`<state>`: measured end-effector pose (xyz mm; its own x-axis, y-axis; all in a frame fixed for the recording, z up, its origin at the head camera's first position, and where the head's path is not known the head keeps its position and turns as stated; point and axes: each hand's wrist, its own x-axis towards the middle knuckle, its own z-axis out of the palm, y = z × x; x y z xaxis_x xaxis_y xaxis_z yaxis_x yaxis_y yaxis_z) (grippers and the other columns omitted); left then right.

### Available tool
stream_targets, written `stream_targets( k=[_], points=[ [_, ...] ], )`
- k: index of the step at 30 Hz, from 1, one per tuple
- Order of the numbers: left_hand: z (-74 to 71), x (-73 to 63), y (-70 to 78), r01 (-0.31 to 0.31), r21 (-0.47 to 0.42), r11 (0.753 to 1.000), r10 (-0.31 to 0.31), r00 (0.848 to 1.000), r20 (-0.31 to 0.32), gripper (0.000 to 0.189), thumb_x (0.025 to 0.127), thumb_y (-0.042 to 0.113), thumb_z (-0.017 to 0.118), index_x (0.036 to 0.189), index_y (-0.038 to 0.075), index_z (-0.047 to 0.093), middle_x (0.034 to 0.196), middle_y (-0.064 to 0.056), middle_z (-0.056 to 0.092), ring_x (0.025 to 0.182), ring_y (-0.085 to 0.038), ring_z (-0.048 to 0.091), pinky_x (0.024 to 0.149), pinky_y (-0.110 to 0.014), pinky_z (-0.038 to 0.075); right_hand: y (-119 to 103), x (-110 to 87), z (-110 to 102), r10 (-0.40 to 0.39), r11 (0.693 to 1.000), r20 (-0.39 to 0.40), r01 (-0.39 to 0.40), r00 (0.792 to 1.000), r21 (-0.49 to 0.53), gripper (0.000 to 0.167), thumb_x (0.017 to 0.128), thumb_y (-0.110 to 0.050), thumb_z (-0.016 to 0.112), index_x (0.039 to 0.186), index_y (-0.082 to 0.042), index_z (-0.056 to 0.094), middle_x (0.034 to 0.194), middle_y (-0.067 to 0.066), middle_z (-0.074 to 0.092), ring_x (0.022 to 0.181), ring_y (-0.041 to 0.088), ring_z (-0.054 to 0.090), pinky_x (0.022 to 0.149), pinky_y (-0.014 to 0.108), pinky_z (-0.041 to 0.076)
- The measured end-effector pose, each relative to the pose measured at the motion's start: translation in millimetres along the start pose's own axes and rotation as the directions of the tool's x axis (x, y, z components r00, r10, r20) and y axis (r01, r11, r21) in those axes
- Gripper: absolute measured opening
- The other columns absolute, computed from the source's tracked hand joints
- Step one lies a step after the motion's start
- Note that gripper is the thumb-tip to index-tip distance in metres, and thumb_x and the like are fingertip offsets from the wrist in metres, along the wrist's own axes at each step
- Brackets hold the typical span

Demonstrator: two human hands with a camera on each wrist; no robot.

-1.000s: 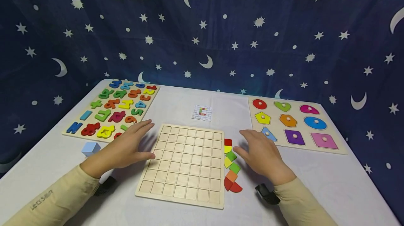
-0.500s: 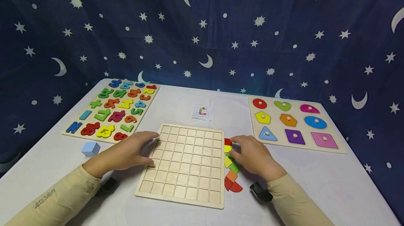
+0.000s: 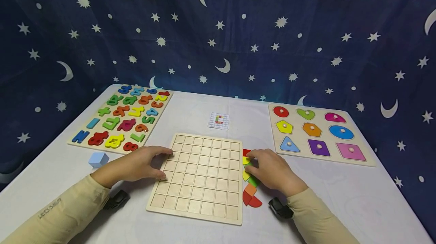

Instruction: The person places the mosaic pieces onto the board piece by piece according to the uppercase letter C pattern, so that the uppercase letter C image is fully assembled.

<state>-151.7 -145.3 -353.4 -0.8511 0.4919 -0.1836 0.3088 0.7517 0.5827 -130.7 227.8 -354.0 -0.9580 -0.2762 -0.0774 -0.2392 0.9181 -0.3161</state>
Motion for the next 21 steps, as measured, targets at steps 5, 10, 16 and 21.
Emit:
stream_targets(
  k=[5, 10, 16, 21],
  points=[
    [-1.3, -0.5, 0.6, 0.032, -0.010, 0.999, -0.032, 0.999, 0.025, 0.072, 0.076, 0.025, 0.090, 0.138, 0.007, 0.058, 0.141, -0.011, 0.055, 0.136, -0.032, 0.044, 0.112, -0.051, 0.034, 0.1, 0.5, -0.7, 0.001, 1.000, 0.003, -0.001, 1.000, 0.001, 0.036, 0.088, -0.027, 0.077, 0.118, -0.008, 0.071, 0.120, 0.013, 0.067, 0.115, 0.037, 0.059, 0.099, 0.058, 0.045],
    [-1.9, -2.6, 0.1, 0.039, -0.017, 0.999, -0.038, 0.999, 0.039, 0.071, 0.075, 0.025, 0.090, 0.138, 0.008, 0.059, 0.141, -0.009, 0.056, 0.136, -0.032, 0.045, 0.112, -0.051, 0.034, 1.2, 2.2, -0.9, 0.010, 1.000, -0.004, -0.010, 1.000, 0.013, 0.036, 0.089, -0.026, 0.076, 0.119, -0.007, 0.071, 0.120, 0.013, 0.067, 0.114, 0.037, 0.058, 0.099, 0.058, 0.045],
    [-2.9, -5.8, 1.3, 0.056, -0.032, 0.998, -0.055, 0.997, 0.048, 0.069, 0.075, 0.024, 0.090, 0.136, 0.010, 0.061, 0.141, -0.009, 0.056, 0.136, -0.031, 0.044, 0.112, -0.051, 0.035, 3.3, 5.6, -0.3, 0.027, 0.999, -0.002, -0.027, 1.000, 0.020, 0.036, 0.090, -0.025, 0.076, 0.120, -0.007, 0.070, 0.121, 0.013, 0.067, 0.115, 0.037, 0.058, 0.100, 0.057, 0.045],
    [-3.1, -7.3, 2.7, 0.048, -0.046, 0.998, -0.045, 0.997, 0.061, 0.067, 0.076, 0.023, 0.089, 0.135, 0.009, 0.062, 0.139, -0.009, 0.057, 0.135, -0.031, 0.045, 0.111, -0.051, 0.035, 5.4, 7.6, -0.7, 0.038, 0.999, -0.012, -0.038, 0.999, 0.025, 0.035, 0.090, -0.023, 0.076, 0.120, -0.007, 0.070, 0.120, 0.013, 0.067, 0.114, 0.037, 0.058, 0.100, 0.058, 0.045]
  ],
)
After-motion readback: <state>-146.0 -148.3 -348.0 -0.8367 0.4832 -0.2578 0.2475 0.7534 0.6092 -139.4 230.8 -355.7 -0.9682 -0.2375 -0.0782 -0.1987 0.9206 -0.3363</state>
